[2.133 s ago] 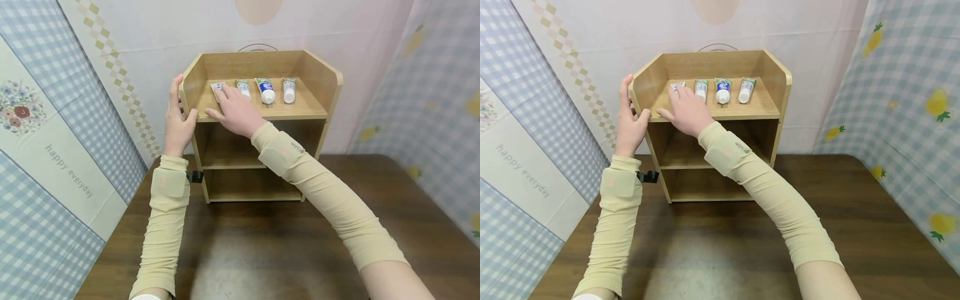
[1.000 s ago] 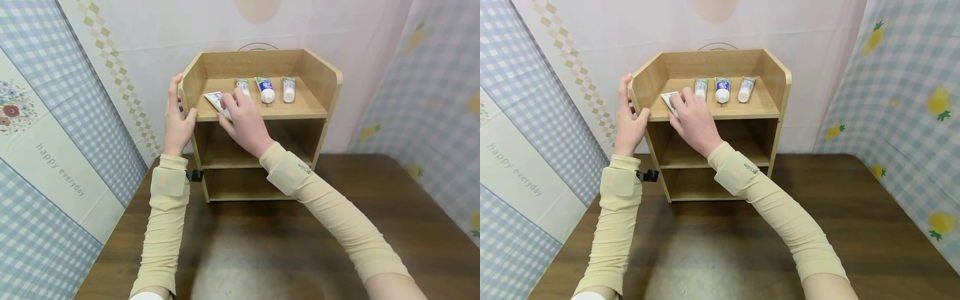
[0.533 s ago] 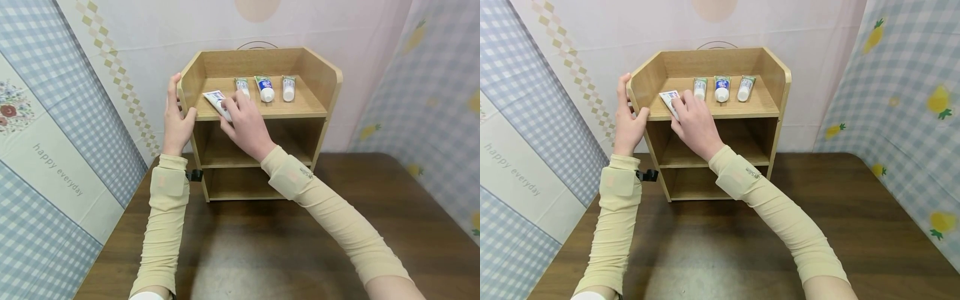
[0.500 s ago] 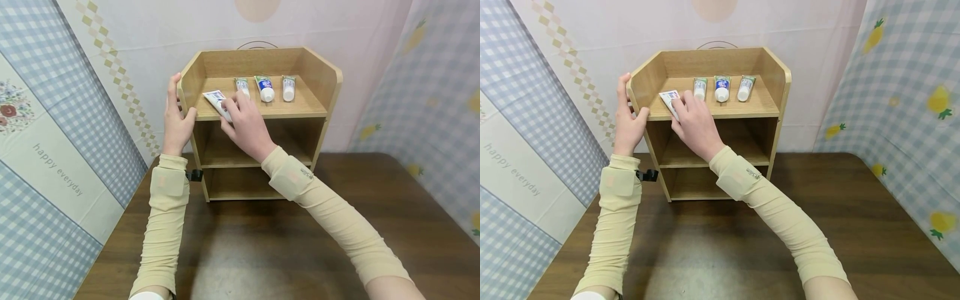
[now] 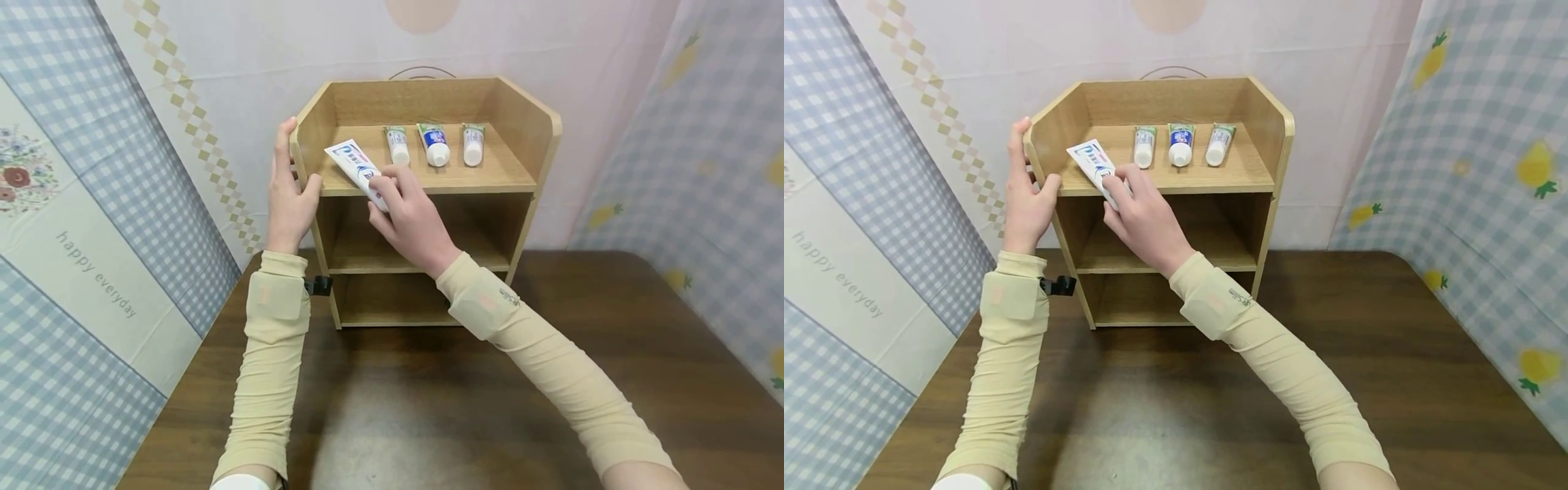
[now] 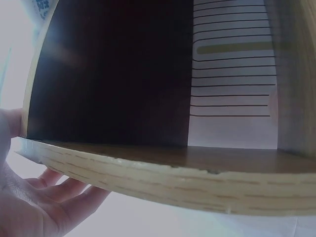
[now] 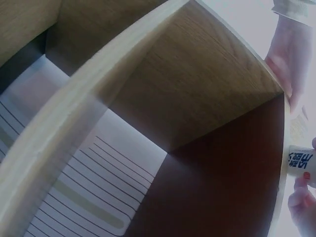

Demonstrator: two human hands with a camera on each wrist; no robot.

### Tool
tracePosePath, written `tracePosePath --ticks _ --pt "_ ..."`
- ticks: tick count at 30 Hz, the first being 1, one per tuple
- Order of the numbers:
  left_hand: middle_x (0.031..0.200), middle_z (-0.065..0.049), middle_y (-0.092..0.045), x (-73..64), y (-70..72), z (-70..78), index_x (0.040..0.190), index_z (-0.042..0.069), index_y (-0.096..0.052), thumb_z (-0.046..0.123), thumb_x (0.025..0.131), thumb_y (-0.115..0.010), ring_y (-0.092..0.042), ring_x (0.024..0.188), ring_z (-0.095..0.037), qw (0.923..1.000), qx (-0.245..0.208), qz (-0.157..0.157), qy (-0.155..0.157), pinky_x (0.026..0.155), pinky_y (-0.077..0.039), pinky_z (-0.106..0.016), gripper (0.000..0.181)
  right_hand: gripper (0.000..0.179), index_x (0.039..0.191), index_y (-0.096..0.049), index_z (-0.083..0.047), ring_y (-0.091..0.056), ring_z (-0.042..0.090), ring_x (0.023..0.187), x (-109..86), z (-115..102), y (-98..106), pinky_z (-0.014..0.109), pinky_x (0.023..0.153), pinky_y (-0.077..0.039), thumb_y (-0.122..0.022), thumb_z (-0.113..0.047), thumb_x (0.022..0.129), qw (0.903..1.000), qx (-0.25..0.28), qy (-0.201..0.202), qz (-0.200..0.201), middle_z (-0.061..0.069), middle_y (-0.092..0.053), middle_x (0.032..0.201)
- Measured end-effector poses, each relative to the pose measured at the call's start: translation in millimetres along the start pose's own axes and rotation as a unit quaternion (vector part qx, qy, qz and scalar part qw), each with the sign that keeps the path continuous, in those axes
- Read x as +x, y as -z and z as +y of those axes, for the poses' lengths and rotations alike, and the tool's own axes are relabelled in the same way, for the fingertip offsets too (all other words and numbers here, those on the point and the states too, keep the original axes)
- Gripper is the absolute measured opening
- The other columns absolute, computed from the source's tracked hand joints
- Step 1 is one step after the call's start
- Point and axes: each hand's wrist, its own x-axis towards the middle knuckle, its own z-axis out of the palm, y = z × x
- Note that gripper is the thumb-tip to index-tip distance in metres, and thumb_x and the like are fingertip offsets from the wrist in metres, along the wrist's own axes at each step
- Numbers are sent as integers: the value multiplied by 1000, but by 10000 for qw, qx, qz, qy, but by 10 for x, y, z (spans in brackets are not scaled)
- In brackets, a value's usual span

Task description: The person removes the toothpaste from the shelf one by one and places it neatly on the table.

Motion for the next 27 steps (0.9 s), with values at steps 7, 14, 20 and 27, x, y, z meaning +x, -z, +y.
tracePosePath --ticks 7,14,20,27 --pt "153 6 -35 76 -30 -206 149 34 -32 -1 85 -51 -50 102 -16 9999 23 107 36 85 -43 -31 75 20 107 -57 3 -56 25 86 -72 -15 12 33 75 -51 -57 -6 89 9990 38 348 270 20 -52 108" --pt "152 10 -36 95 -36 -315 147 42 -31 1 84 -52 -52 99 -17 9999 61 117 45 81 -46 -32 79 19 107 -57 3 -56 28 93 -134 -22 32 35 78 -51 -57 -6 89 9987 47 412 310 20 -53 108" --pt "152 7 -37 79 -77 -333 146 43 -32 -1 83 -53 -53 102 -17 9999 -66 95 33 83 -47 -35 80 18 107 -56 2 -57 30 98 -221 -12 59 38 82 -52 -57 -6 90 9989 120 303 323 20 -52 109" --pt "153 9 -35 86 -94 -308 147 43 -32 -2 82 -49 -43 118 -12 9997 -54 226 -14 92 -40 -34 81 17 106 -56 1 -55 30 98 -285 -11 75 38 82 -51 -57 -5 90 9980 232 365 460 20 -49 108"
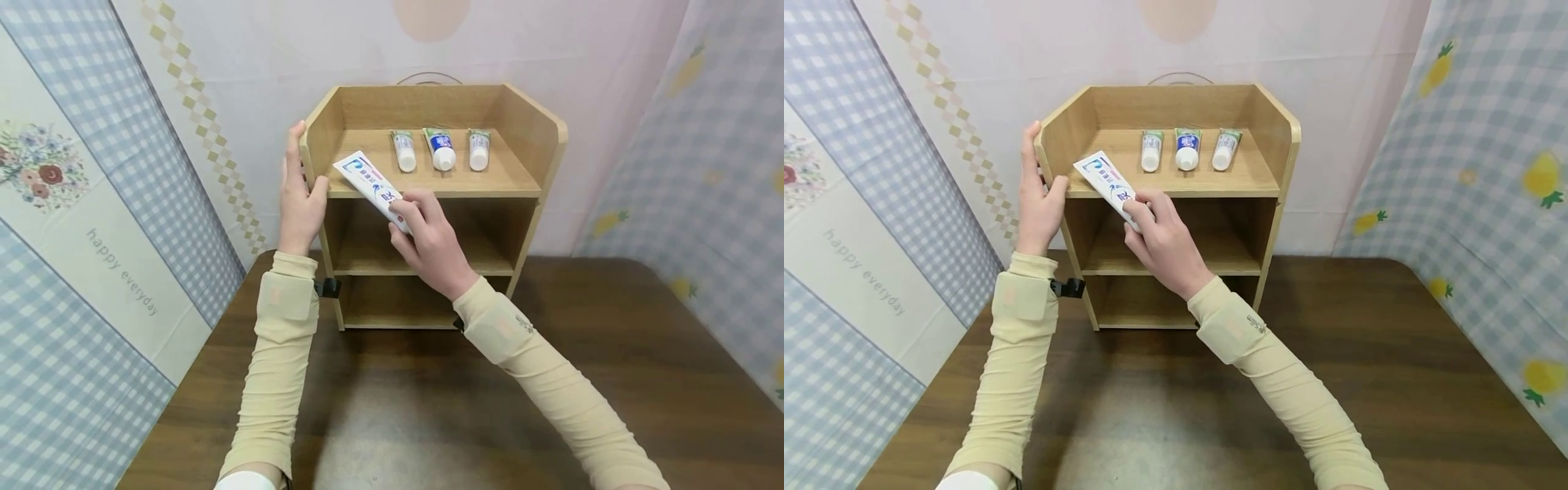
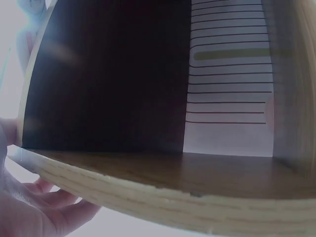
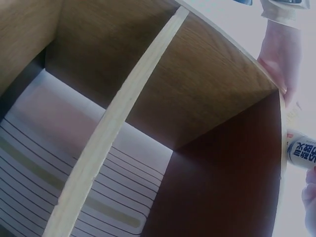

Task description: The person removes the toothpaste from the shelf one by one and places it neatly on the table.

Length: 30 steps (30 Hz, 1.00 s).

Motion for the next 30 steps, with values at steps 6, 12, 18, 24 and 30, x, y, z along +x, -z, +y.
tracePosePath --ticks 6,12,18,24,30 --pt "152 7 -35 11 -1 11 147 45 -30 1 83 -47 -41 119 -13 9999 115 -4 25 91 -40 -35 80 18 106 -55 2 -53 31 99 -32 -5 2 39 83 -50 -57 -4 90 10000 -12 -28 -38 20 -48 107" --pt "151 -2 -35 10 -2 -14 146 47 -28 2 83 -47 -42 117 -16 9998 169 -70 60 90 -43 -36 79 19 107 -56 1 -52 30 99 -111 -45 58 38 80 -50 -58 -3 89 9998 56 -193 -67 19 -47 108" --pt "151 -2 -35 9 9 -17 147 45 -28 2 84 -46 -42 118 -16 9999 133 -82 2 90 -43 -36 79 20 106 -57 1 -52 30 98 -180 -90 134 39 78 -50 -60 -2 86 9997 115 -196 -45 19 -48 107" --pt "141 -8 -41 10 16 -15 146 47 -28 3 83 -46 -45 111 -14 9999 128 -30 80 87 -43 -34 79 22 108 -57 1 -51 30 99 -237 -98 154 38 78 -50 -60 0 86 9997 78 -172 -152 19 -47 108" --pt "142 -7 -41 -4 12 -11 146 46 -27 2 83 -46 -43 110 -13 9998 170 -41 43 86 -43 -34 79 22 106 -57 1 -51 30 98 -314 -134 190 38 75 -51 -61 1 85 9995 112 -287 -103 19 -46 107"
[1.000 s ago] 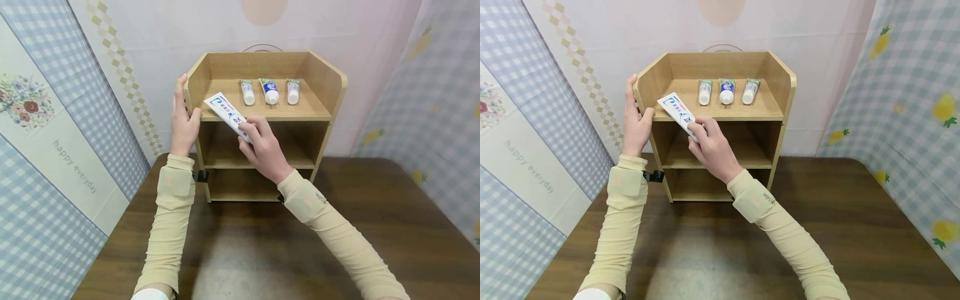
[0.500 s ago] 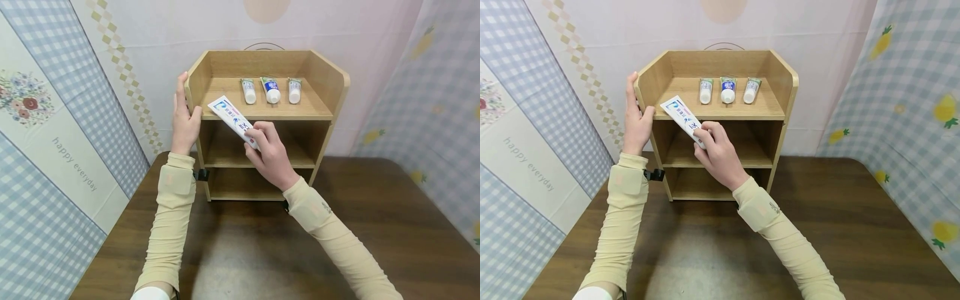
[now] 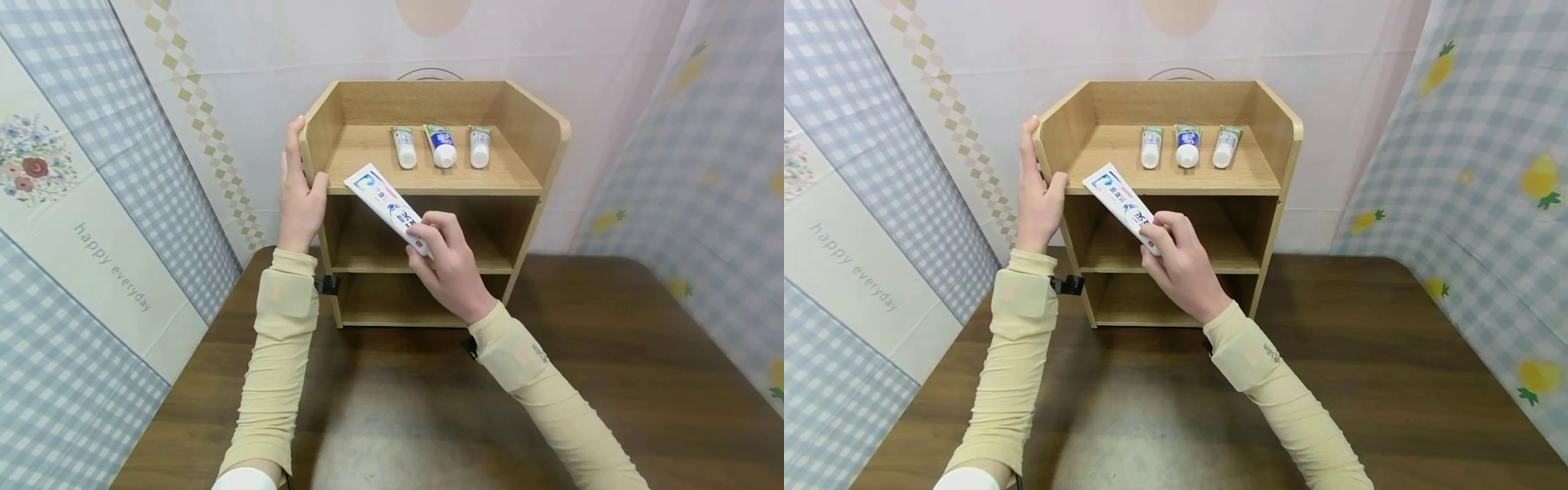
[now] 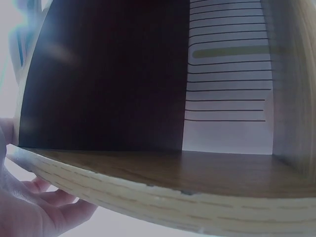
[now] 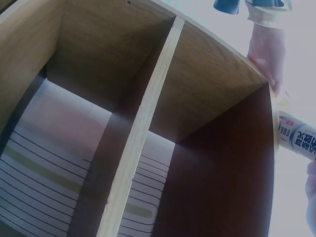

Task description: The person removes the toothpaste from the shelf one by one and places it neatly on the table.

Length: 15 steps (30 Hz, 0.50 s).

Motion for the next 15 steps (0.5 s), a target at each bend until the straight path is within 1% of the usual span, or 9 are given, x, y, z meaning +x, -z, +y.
tracePosePath --ticks 6,10,12,15 --pt "146 -2 -39 -8 -15 -23 147 45 -27 2 83 -45 -42 110 -11 9999 -100 14 -20 86 -42 -33 79 20 105 -58 1 -51 30 97 -127 -34 90 37 73 -50 -62 -1 85 9999 -1 -44 94 19 -47 106" --pt "150 8 -37 3 -18 -28 147 45 -28 2 83 -44 -42 110 -12 9999 -44 70 -72 85 -41 -34 79 19 105 -58 1 -51 30 96 -197 -58 146 37 74 -49 -61 -2 86 9998 43 -110 184 20 -47 105" --pt "151 11 -35 7 -22 -25 148 44 -27 2 83 -44 -43 111 -13 9999 -16 102 -84 86 -41 -34 79 18 105 -59 2 -51 30 97 -228 -64 165 37 75 -49 -60 -2 87 9996 57 -153 217 20 -47 105" --pt "150 9 -37 2 -31 -24 147 46 -27 2 83 -44 -44 111 -13 9999 14 129 -13 86 -41 -34 79 17 105 -58 2 -51 30 96 -273 -64 183 37 75 -48 -59 -3 88 9995 60 -206 233 21 -46 105"
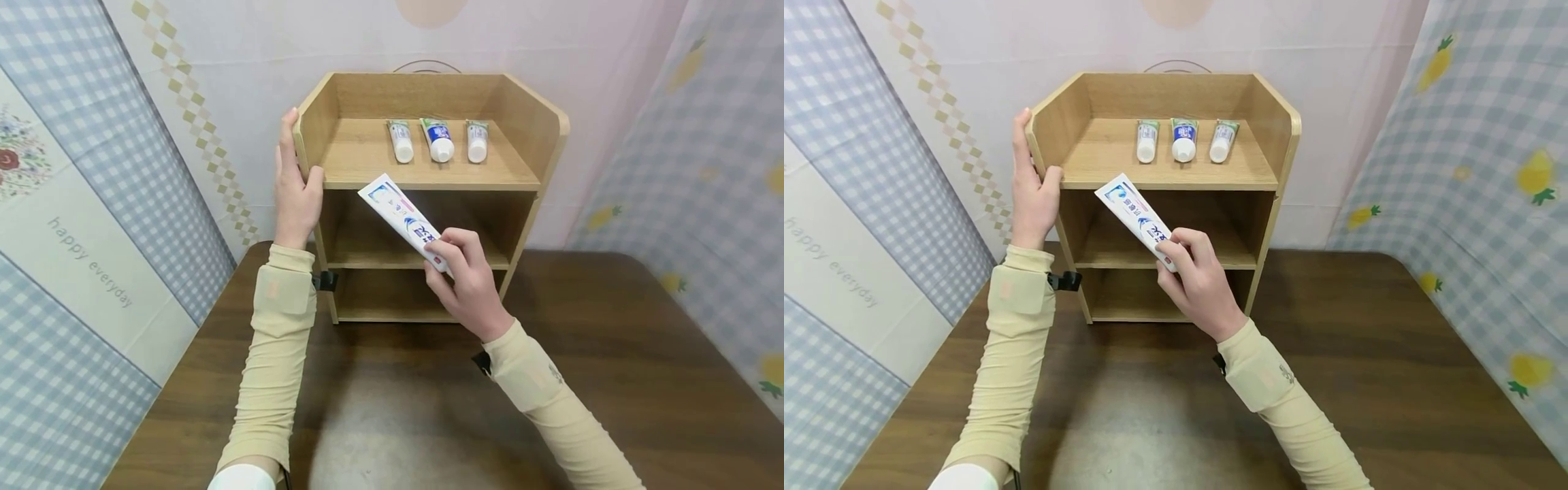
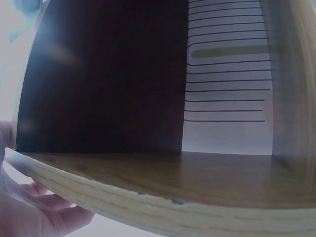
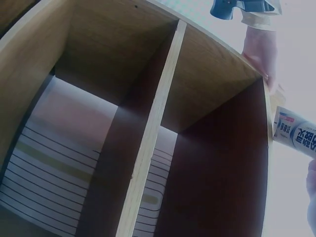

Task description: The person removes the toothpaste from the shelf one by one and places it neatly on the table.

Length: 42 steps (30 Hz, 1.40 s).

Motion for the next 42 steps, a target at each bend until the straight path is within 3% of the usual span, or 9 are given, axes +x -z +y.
tracePosePath --ticks 8,15,22,30,38,42 --pt "151 10 -34 -9 -14 -4 147 47 -26 3 84 -44 -43 115 -14 10000 16 -14 55 90 -41 -35 79 18 105 -58 3 -51 30 96 -105 -7 57 37 75 -48 -56 -8 92 10000 0 -77 56 21 -47 106" --pt "151 8 -35 -7 -25 21 147 47 -25 2 84 -44 -43 117 -14 9999 29 0 119 91 -41 -37 80 24 101 -60 4 -52 30 90 -263 48 117 35 71 -48 -50 -18 96 9995 -225 126 179 22 -48 102" --pt "153 21 -30 -30 -38 15 148 46 -25 2 84 -43 -41 120 -14 10000 28 -41 72 93 -40 -38 79 25 96 -62 2 -55 27 87 -574 181 211 34 68 -49 -47 -18 95 9984 -462 -130 -307 20 -53 99" --pt "153 24 -28 -15 -30 19 149 43 -26 1 84 -43 -42 121 -12 10000 -8 30 -40 93 -39 -36 79 22 98 -61 -1 -54 21 84 -841 279 360 29 66 -47 -48 -17 91 9961 -365 -358 -722 16 -55 101" --pt "153 21 -31 -11 -24 19 148 43 -27 1 83 -45 -44 119 -13 9999 55 134 -43 94 -41 -37 80 31 97 -63 0 -54 22 86 -958 292 541 26 67 -46 -47 -26 96 9952 -477 -598 -618 18 -55 102" --pt "152 25 -30 -15 -17 27 148 45 -26 2 83 -45 -43 121 -13 9998 122 137 3 94 -41 -39 80 33 93 -64 1 -54 22 85 -1019 271 611 25 68 -45 -48 -27 97 9959 -570 -552 -437 19 -56 98"
